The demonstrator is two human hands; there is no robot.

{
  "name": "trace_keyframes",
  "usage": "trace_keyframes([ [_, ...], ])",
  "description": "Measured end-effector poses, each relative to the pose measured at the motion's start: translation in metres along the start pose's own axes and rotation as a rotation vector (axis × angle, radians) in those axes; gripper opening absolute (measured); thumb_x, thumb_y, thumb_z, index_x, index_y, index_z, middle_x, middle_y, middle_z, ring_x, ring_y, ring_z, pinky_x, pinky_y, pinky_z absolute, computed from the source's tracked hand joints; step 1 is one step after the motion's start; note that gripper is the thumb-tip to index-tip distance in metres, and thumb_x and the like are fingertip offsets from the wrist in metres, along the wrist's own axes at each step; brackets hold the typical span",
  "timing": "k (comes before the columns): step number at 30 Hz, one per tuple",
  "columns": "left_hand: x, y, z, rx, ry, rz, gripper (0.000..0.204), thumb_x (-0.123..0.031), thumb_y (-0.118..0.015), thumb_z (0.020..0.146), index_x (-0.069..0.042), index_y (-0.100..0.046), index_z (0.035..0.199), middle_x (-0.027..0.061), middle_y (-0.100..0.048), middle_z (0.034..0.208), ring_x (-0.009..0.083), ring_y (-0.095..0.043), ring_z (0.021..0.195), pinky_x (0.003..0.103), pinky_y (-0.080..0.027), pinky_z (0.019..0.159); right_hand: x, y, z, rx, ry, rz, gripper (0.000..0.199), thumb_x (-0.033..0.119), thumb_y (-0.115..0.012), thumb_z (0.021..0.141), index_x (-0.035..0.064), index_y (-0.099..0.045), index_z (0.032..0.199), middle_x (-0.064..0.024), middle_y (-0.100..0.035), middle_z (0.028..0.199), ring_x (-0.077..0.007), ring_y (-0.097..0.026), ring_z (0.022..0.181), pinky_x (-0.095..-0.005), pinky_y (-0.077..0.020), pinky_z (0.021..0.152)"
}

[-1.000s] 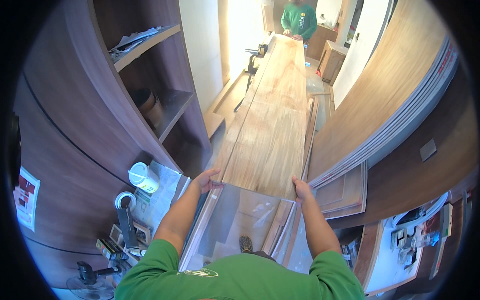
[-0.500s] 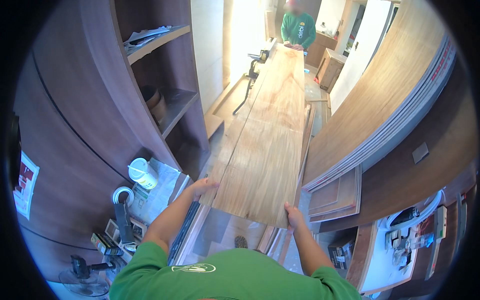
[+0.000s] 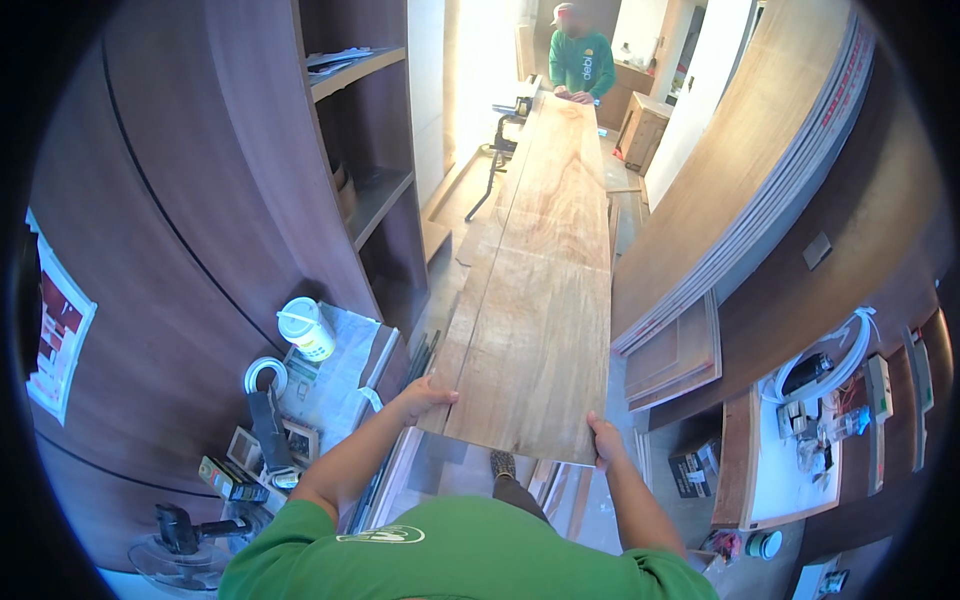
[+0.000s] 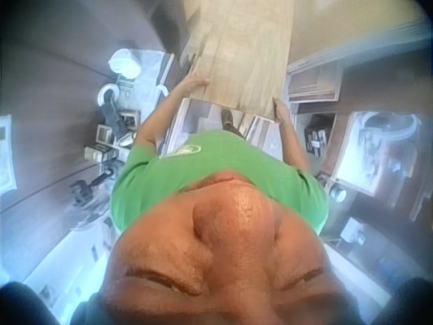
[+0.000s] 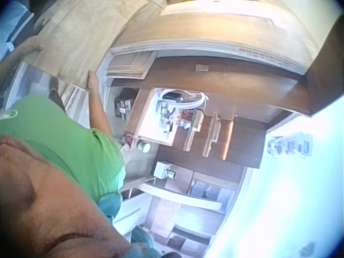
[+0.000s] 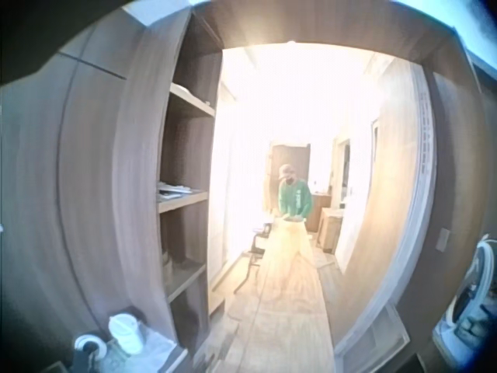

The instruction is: The person applies adhesive to a wooden board, presses a flexible laminate strip along its edge, and uses a handheld utility blade to trim the excess material from the board's corner.

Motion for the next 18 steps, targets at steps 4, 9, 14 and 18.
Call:
trace_keyframes([
  [4, 0.022, 0.007, -0.031, -0.091, -0.002, 0.111, 0.063, -0.016, -0.081, 0.075, 0.004, -0.047, 0.124, 0.0164, -0.063, 0.110, 0.0244, -0.065, 0.095, 0.039, -0.054, 0.082, -0.022, 0.006, -0.027, -0.046, -0.019, -0.022, 0.052, 0.040, -0.050, 0.097, -0.0042, -0.051, 0.124, -0.0209, -0.063, 0.115, -0.0302, -0.065, 0.099, -0.0423, -0.0511, 0.088],
  [9, 0.028, 0.000, -0.074, -0.100, 0.029, 0.083, 0.068, -0.018, -0.082, 0.074, 0.003, -0.044, 0.125, 0.0156, -0.062, 0.111, 0.0232, -0.065, 0.096, 0.039, -0.055, 0.082, -0.038, -0.001, -0.064, -0.029, -0.014, -0.024, 0.052, 0.041, -0.050, 0.097, -0.0037, -0.051, 0.124, -0.0209, -0.062, 0.118, -0.0298, -0.063, 0.104, -0.0421, -0.0507, 0.089],
  [14, 0.034, -0.003, -0.096, -0.105, 0.019, 0.105, 0.065, -0.019, -0.081, 0.075, 0.002, -0.044, 0.124, 0.0142, -0.063, 0.108, 0.0218, -0.065, 0.096, 0.039, -0.055, 0.082, -0.047, -0.004, -0.088, -0.071, 0.012, -0.073, 0.052, 0.041, -0.048, 0.098, -0.0033, -0.051, 0.125, -0.0207, -0.062, 0.118, -0.0287, -0.064, 0.103, -0.0408, -0.0501, 0.089],
  [18, 0.032, -0.011, -0.110, -0.119, 0.042, 0.090, 0.057, -0.016, -0.079, 0.077, 0.000, -0.048, 0.122, 0.0138, -0.064, 0.108, 0.0225, -0.067, 0.093, 0.040, -0.056, 0.081, -0.065, 0.002, -0.103, -0.040, -0.029, -0.039, 0.053, 0.041, -0.048, 0.098, -0.0030, -0.050, 0.127, -0.0209, -0.060, 0.121, -0.0278, -0.063, 0.104, -0.0395, -0.0486, 0.090],
])
Point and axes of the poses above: each hand's wrist, its own z-axis towards the middle knuckle, its own y-axis out of the back of the hand, x = y × z, the point moved 8 cm from there along z, towards the middle knuckle
